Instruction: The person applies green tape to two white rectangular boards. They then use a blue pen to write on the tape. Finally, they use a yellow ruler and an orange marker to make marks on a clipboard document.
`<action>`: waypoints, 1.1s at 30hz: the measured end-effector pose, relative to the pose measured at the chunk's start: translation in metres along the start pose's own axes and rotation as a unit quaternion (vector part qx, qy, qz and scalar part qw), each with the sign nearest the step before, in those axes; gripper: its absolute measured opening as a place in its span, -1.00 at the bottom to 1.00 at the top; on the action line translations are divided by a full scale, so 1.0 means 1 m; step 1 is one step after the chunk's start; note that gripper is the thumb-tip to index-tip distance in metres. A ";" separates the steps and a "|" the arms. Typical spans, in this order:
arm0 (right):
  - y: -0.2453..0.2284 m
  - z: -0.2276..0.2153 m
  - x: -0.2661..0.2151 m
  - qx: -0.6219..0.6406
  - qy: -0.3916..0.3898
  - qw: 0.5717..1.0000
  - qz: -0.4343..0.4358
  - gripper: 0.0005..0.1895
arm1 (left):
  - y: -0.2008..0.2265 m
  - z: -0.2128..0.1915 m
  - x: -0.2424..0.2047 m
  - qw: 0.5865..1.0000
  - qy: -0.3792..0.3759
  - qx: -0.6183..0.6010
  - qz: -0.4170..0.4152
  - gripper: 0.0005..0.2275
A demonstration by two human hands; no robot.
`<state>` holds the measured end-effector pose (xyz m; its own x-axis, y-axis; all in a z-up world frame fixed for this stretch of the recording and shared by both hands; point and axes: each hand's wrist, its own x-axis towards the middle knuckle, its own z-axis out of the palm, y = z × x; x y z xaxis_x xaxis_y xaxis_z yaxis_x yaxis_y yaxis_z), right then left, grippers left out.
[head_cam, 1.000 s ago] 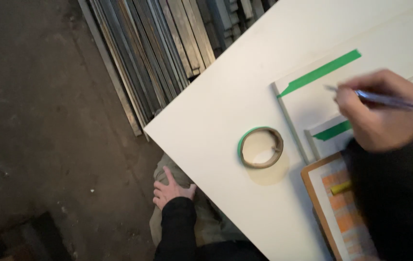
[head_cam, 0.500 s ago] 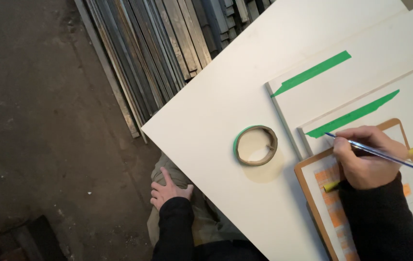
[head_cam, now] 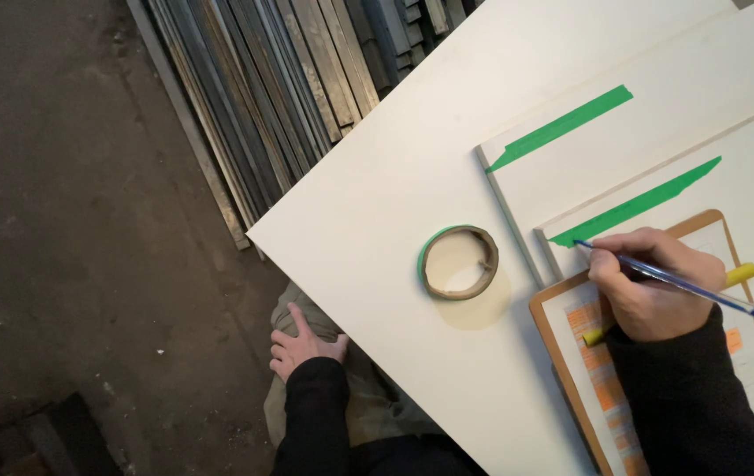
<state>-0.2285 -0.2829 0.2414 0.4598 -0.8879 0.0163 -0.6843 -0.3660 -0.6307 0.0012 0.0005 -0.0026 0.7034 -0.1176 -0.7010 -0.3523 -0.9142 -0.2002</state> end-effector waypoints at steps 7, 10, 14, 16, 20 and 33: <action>0.004 0.000 -0.002 -0.004 0.011 1.000 0.000 -0.90 | -0.001 0.008 0.006 1.000 0.006 0.016 0.002 0.13; 0.007 0.001 -0.001 -0.006 0.013 1.000 -0.009 -0.90 | -0.001 0.007 0.005 1.000 0.005 0.018 -0.001 0.13; 0.004 0.000 -0.002 0.017 0.014 1.000 0.009 -0.90 | -0.001 0.004 0.002 1.000 0.007 0.002 -0.001 0.13; 0.003 0.000 -0.001 0.035 0.013 0.999 0.028 -0.90 | -0.001 0.006 0.002 1.000 0.014 -0.003 0.000 0.13; 0.006 0.001 -0.002 0.015 0.017 1.000 0.006 -0.89 | -0.002 0.003 0.000 1.000 0.018 -0.002 0.004 0.14; 0.008 -0.015 0.000 0.135 0.106 0.985 -0.032 -0.84 | -0.013 0.001 0.005 1.000 0.012 -0.014 0.017 0.11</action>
<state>-0.2422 -0.2896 0.2480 0.3493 -0.9141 0.2058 -0.4698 -0.3609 -0.8056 0.0089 0.0118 -0.0041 0.7055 -0.1580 -0.6909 -0.3589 -0.9202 -0.1561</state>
